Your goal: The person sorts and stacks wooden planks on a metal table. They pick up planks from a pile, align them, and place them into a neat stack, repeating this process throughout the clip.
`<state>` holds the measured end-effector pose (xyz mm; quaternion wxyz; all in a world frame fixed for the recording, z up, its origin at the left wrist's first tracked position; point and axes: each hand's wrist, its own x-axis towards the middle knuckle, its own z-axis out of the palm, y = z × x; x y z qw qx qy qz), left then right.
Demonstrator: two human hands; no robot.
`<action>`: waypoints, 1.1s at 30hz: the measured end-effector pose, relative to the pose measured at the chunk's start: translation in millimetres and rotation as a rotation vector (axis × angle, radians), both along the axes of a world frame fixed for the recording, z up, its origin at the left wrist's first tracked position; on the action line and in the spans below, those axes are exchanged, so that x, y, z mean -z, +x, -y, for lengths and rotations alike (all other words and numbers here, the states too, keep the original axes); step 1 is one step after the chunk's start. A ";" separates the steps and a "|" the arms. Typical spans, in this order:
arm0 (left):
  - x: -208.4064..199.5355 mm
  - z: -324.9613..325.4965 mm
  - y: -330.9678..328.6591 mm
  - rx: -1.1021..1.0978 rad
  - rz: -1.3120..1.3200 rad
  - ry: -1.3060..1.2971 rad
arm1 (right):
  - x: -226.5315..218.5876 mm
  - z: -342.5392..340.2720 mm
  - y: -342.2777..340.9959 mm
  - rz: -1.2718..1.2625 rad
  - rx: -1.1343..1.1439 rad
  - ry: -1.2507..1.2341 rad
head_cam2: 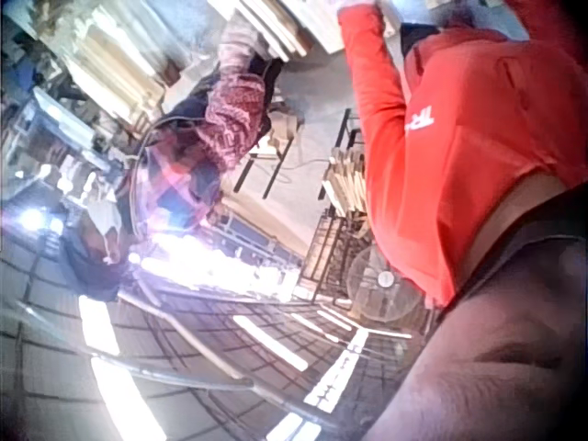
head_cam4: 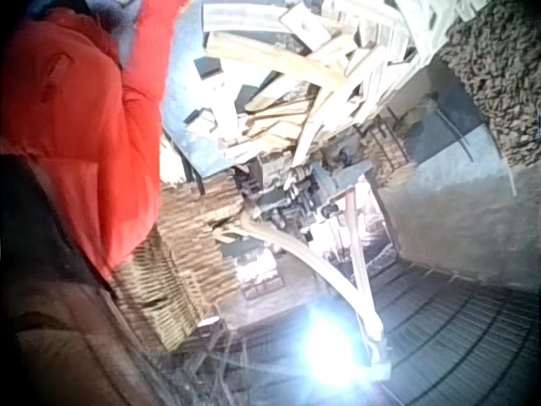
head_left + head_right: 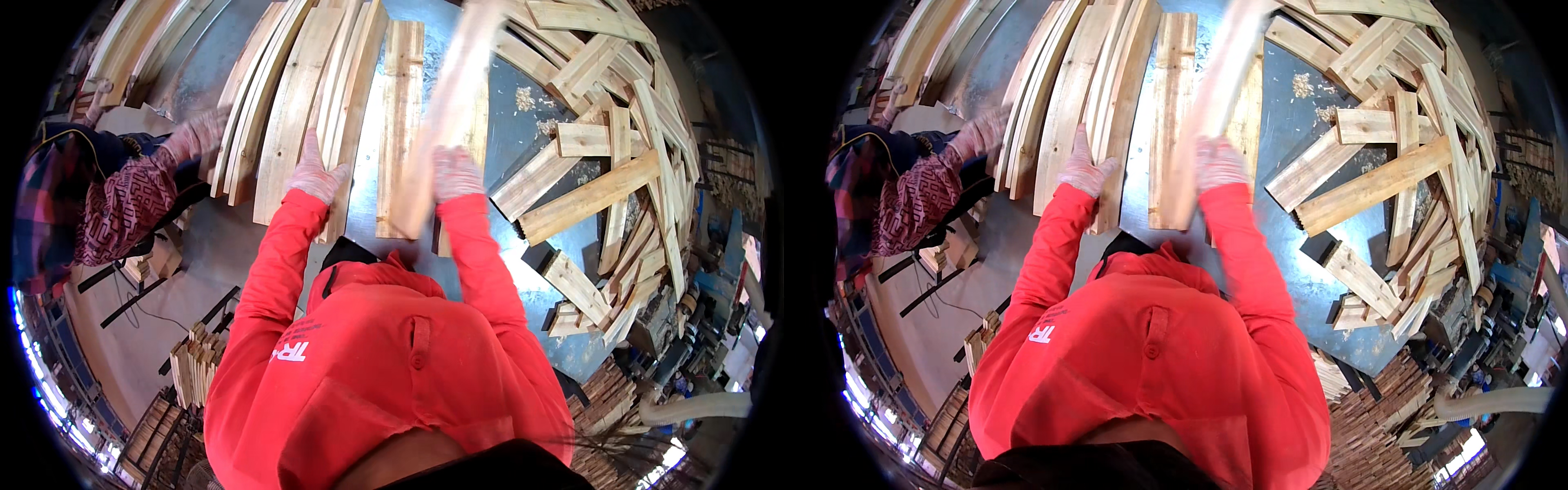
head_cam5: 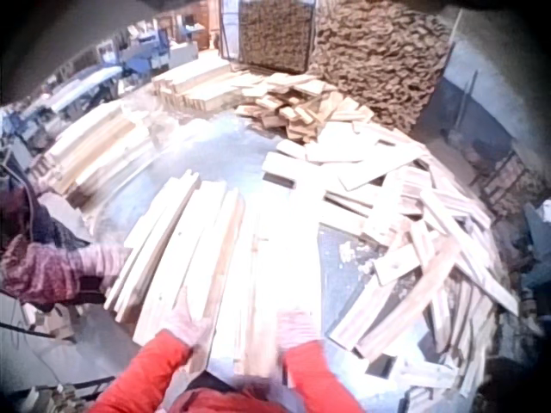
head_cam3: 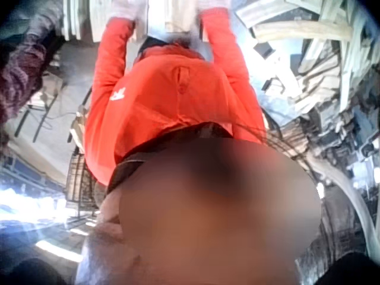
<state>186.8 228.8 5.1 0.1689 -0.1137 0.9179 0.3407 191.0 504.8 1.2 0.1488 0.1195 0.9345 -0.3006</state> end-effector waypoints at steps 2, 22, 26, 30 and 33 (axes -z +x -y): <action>-17.7 -8.3 5.5 -0.023 0.103 0.061 | 5.9 60.6 1.4 0.061 -0.058 -0.146; -32.7 -18.3 28.0 0.101 0.025 0.019 | -11.6 63.3 -44.1 0.197 0.278 -1.051; -22.4 21.8 14.1 -0.036 -0.190 -0.592 | 43.8 78.8 -48.0 0.041 0.278 -0.626; -39.8 32.1 5.9 -0.064 0.178 -0.562 | 5.5 98.3 -46.0 0.131 0.273 -0.354; -27.5 48.1 -2.5 -0.026 0.105 -0.569 | -25.6 119.2 -55.0 0.139 0.222 -0.173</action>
